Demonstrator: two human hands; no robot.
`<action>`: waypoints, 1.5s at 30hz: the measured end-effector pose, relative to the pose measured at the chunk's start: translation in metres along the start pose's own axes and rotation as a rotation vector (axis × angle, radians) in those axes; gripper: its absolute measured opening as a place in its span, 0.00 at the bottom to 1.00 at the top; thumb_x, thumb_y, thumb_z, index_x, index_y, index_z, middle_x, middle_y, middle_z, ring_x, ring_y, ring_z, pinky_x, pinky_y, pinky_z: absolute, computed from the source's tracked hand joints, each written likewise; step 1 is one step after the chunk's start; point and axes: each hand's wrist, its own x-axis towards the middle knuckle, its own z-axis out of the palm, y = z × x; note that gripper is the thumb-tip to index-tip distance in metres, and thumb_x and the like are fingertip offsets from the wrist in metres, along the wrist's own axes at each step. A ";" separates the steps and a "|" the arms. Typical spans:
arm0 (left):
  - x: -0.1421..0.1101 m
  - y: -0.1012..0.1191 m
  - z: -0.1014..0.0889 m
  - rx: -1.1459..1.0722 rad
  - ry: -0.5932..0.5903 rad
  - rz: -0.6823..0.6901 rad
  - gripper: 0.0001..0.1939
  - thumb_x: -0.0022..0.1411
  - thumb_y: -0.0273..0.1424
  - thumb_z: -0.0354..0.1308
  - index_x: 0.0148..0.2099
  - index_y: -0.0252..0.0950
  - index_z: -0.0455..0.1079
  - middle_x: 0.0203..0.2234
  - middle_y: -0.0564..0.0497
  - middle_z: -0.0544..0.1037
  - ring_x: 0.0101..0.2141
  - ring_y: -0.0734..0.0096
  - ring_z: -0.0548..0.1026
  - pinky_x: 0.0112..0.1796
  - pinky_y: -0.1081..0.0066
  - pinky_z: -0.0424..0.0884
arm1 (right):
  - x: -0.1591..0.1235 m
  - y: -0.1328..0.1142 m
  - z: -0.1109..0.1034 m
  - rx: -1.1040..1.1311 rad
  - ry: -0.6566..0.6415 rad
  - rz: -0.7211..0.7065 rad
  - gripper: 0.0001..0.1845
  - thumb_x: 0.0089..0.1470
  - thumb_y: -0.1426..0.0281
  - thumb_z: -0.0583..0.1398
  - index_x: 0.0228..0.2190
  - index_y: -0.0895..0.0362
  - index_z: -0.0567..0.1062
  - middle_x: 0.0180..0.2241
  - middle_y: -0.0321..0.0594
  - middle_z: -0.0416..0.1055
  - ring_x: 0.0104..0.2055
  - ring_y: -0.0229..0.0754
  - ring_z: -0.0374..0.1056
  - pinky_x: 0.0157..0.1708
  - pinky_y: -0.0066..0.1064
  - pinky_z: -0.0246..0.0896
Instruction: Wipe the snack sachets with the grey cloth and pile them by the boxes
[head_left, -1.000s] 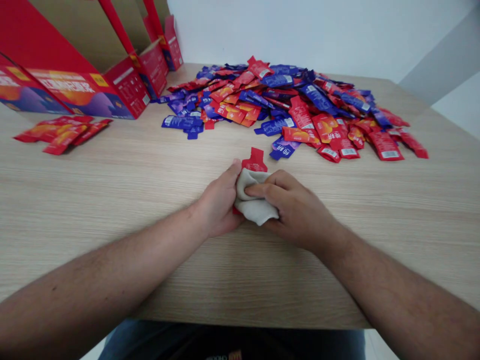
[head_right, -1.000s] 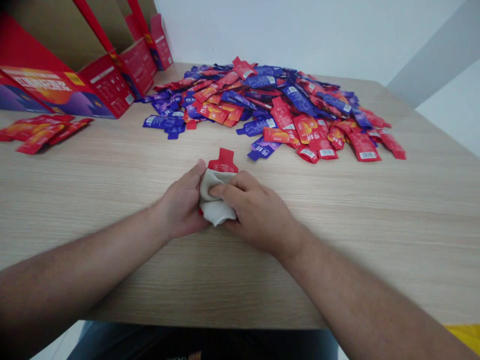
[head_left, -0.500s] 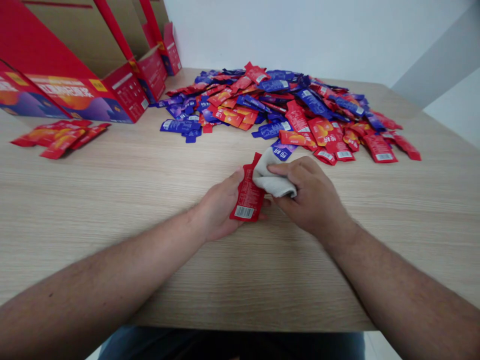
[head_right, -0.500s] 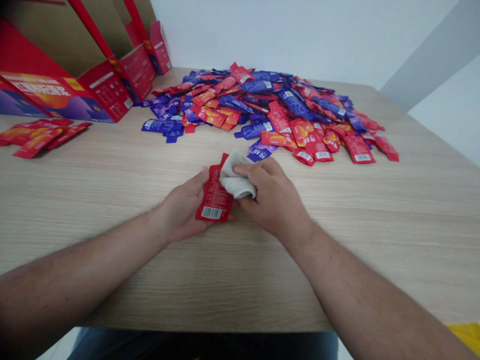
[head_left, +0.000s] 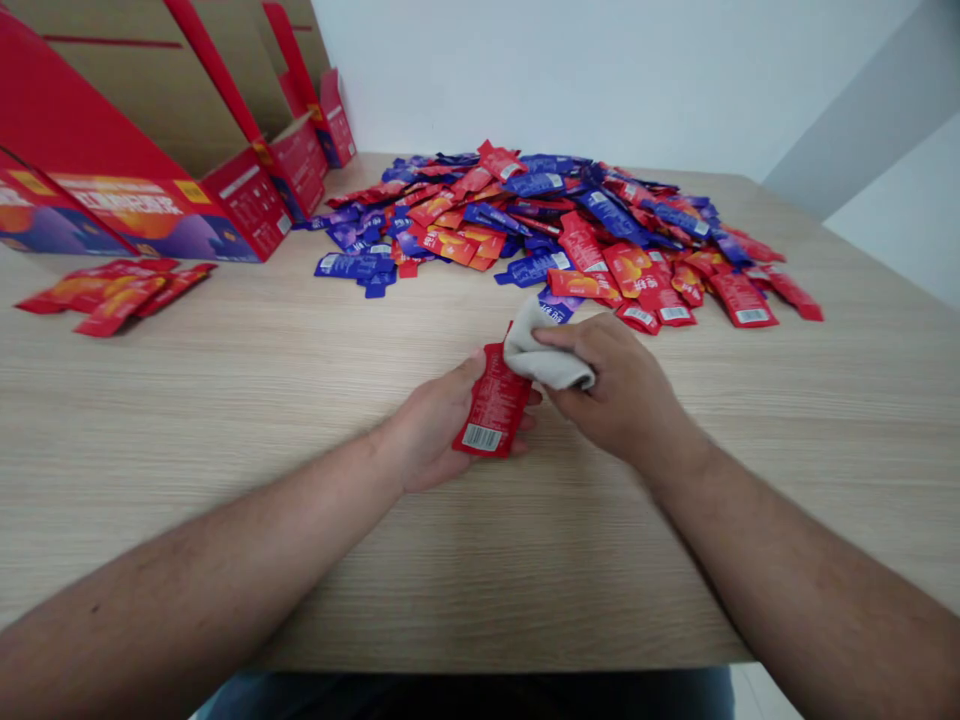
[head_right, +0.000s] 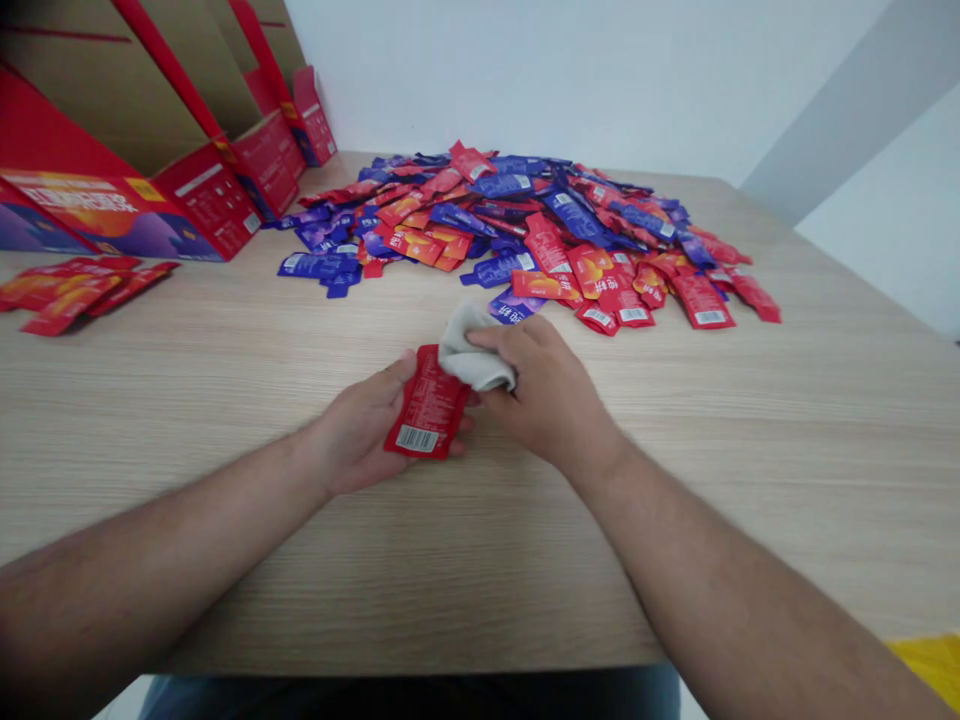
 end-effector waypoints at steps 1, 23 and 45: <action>0.000 0.000 -0.001 0.009 -0.015 -0.005 0.27 0.84 0.44 0.40 0.53 0.33 0.76 0.41 0.40 0.84 0.34 0.61 0.83 0.35 0.63 0.80 | 0.000 0.001 0.000 -0.015 0.036 0.015 0.20 0.58 0.71 0.66 0.52 0.56 0.82 0.44 0.49 0.82 0.46 0.56 0.76 0.46 0.49 0.74; 0.010 0.004 -0.013 0.054 -0.111 -0.010 0.31 0.83 0.47 0.37 0.53 0.33 0.78 0.41 0.39 0.85 0.34 0.59 0.84 0.34 0.61 0.81 | 0.005 0.013 0.005 -0.025 0.011 0.011 0.21 0.57 0.71 0.66 0.53 0.55 0.82 0.46 0.49 0.82 0.49 0.57 0.75 0.51 0.51 0.72; 0.020 0.003 -0.024 0.007 -0.214 0.041 0.31 0.83 0.48 0.36 0.55 0.37 0.76 0.37 0.42 0.85 0.33 0.58 0.85 0.32 0.60 0.83 | 0.001 -0.002 0.011 0.057 -0.245 -0.075 0.30 0.53 0.73 0.70 0.58 0.52 0.80 0.49 0.47 0.77 0.49 0.53 0.74 0.49 0.43 0.73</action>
